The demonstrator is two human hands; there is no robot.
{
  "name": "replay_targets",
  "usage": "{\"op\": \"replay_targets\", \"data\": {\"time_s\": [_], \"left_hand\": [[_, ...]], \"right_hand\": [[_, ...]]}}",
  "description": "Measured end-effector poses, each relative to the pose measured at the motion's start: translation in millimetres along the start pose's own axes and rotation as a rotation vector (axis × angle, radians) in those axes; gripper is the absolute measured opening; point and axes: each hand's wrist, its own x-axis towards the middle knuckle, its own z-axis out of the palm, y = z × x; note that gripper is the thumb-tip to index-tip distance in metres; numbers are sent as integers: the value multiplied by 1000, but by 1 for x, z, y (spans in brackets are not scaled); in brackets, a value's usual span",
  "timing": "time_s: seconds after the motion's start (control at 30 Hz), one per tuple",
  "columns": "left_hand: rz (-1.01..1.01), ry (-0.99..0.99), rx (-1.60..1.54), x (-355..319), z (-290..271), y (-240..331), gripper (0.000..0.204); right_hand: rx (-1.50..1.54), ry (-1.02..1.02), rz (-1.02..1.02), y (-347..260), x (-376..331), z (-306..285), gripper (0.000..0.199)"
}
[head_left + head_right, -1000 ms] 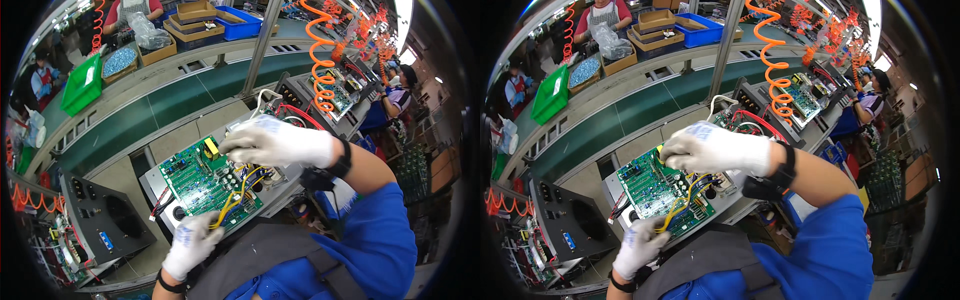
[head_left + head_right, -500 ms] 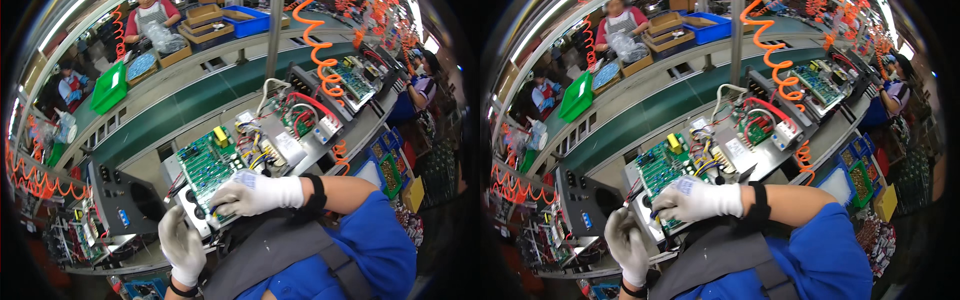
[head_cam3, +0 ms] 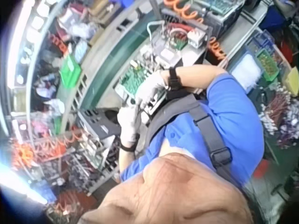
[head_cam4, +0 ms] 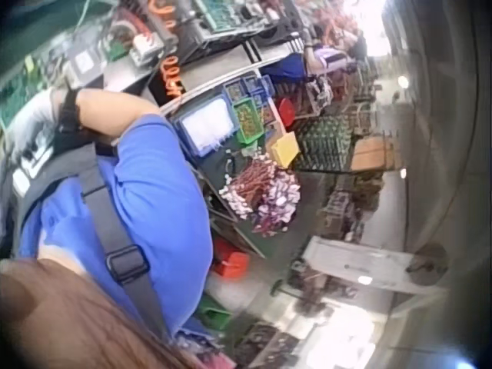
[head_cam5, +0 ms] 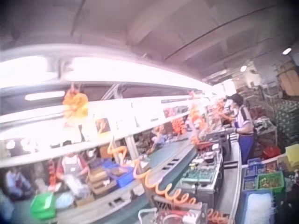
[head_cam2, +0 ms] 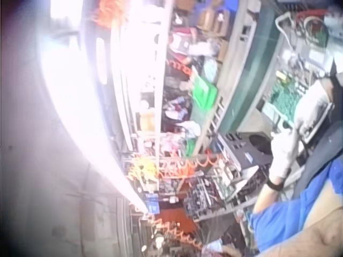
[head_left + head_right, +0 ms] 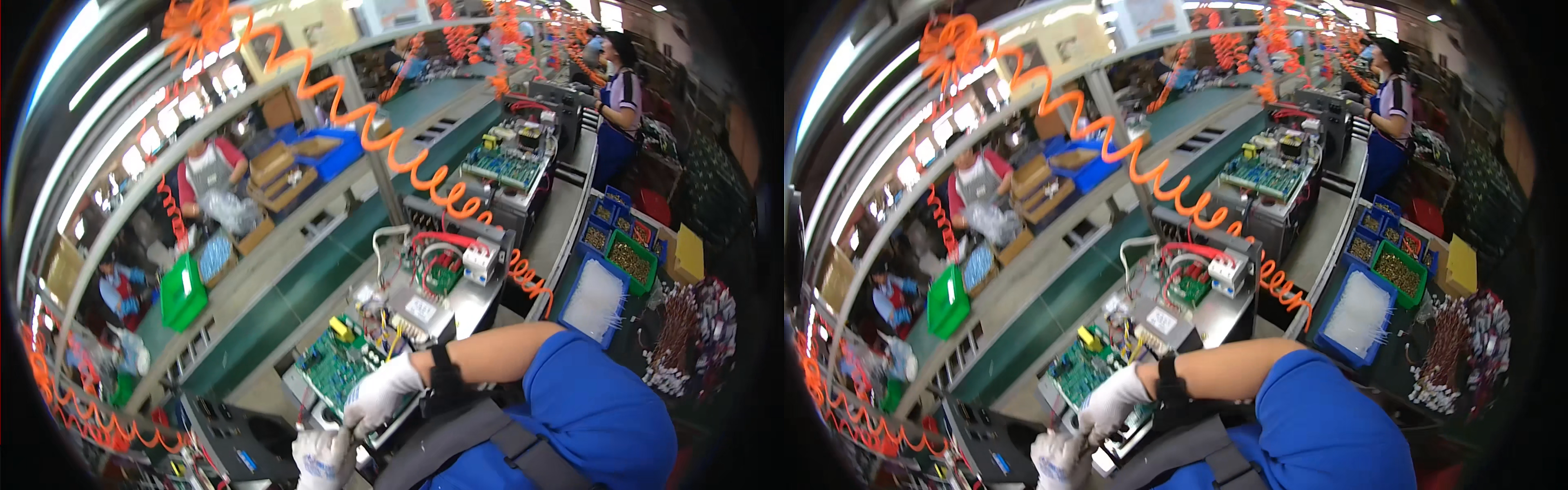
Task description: The recorder is assembling an electronic device on a production line, connecting wires and components to circuit boards inside a chassis.
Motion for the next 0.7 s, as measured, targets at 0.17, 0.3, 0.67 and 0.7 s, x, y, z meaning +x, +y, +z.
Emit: {"op": "replay_targets", "data": {"time_s": [0.17,0.3,0.67,0.7], "left_hand": [[-294,-43,-186,-15,25,4,23],[-313,95,-305,-25,25,13,34],[-628,534,-1289,-46,92,33,29],[-636,483,-1317,-44,91,30,28]], "right_hand": [[471,-20,-49,-6,-18,-3,22],[701,-34,27,2,-24,-5,23],[-596,703,-427,5,-6,27,8],[-540,690,-411,5,-8,29,8]]}}
